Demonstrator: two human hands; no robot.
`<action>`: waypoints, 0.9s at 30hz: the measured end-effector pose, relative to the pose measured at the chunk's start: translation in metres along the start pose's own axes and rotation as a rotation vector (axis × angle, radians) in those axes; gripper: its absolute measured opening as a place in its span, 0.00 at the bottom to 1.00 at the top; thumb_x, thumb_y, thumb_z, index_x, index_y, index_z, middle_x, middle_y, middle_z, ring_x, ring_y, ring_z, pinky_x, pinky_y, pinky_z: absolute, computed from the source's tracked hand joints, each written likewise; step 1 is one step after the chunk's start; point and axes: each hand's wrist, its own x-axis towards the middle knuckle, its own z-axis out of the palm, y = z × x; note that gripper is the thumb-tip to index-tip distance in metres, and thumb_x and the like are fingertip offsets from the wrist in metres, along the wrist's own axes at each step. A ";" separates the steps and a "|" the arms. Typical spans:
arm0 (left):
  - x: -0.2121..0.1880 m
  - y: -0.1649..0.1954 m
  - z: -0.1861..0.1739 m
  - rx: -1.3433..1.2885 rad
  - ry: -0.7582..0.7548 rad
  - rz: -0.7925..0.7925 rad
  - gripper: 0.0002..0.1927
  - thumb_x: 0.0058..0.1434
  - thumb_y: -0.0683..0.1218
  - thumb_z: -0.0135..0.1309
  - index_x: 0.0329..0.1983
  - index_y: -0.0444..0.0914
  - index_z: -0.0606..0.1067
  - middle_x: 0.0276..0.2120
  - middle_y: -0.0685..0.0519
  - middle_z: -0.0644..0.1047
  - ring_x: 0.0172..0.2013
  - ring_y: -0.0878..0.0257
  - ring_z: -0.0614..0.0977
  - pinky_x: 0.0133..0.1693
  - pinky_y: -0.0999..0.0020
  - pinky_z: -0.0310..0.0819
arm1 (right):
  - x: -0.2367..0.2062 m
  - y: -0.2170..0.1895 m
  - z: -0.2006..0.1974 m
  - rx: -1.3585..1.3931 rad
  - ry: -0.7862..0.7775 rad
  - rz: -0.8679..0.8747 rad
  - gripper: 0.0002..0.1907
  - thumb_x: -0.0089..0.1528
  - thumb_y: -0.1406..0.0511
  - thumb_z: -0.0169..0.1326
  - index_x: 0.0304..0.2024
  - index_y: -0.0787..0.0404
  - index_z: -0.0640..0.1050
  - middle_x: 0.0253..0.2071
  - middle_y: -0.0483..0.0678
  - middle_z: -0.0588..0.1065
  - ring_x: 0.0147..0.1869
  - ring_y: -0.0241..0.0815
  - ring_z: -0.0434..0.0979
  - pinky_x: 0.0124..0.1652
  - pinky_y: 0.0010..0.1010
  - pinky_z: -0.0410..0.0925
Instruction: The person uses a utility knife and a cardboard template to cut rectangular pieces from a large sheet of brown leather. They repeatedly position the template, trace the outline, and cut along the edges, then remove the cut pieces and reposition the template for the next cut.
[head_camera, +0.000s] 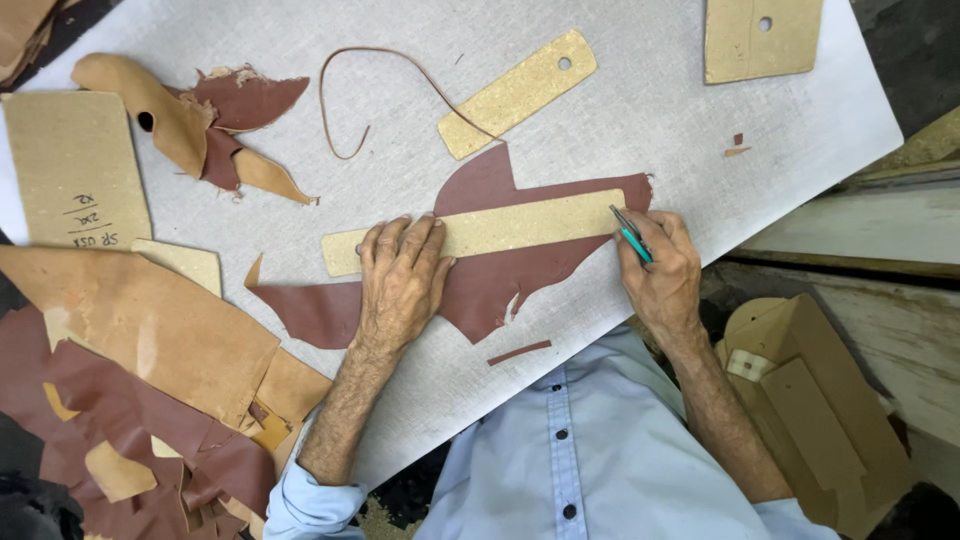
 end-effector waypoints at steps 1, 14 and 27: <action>0.002 -0.002 0.002 -0.001 -0.008 0.000 0.23 0.64 0.48 0.62 0.60 0.33 0.76 0.61 0.47 0.74 0.62 0.49 0.71 0.66 0.45 0.59 | 0.001 0.001 0.002 0.011 -0.004 0.025 0.14 0.66 0.72 0.60 0.54 0.69 0.80 0.47 0.57 0.75 0.45 0.48 0.80 0.40 0.34 0.74; 0.015 -0.013 0.001 -0.038 -0.049 -0.020 0.22 0.64 0.50 0.62 0.59 0.36 0.78 0.62 0.49 0.75 0.62 0.50 0.71 0.67 0.42 0.57 | 0.006 0.000 0.010 0.015 0.007 0.139 0.14 0.67 0.70 0.60 0.54 0.72 0.79 0.46 0.57 0.74 0.42 0.43 0.79 0.35 0.31 0.74; 0.016 -0.014 -0.002 -0.041 -0.061 -0.020 0.24 0.63 0.50 0.63 0.60 0.36 0.77 0.63 0.49 0.73 0.63 0.50 0.71 0.68 0.44 0.57 | -0.006 0.022 -0.014 0.398 -0.005 0.481 0.15 0.72 0.67 0.55 0.60 0.68 0.78 0.36 0.50 0.76 0.32 0.33 0.71 0.29 0.24 0.65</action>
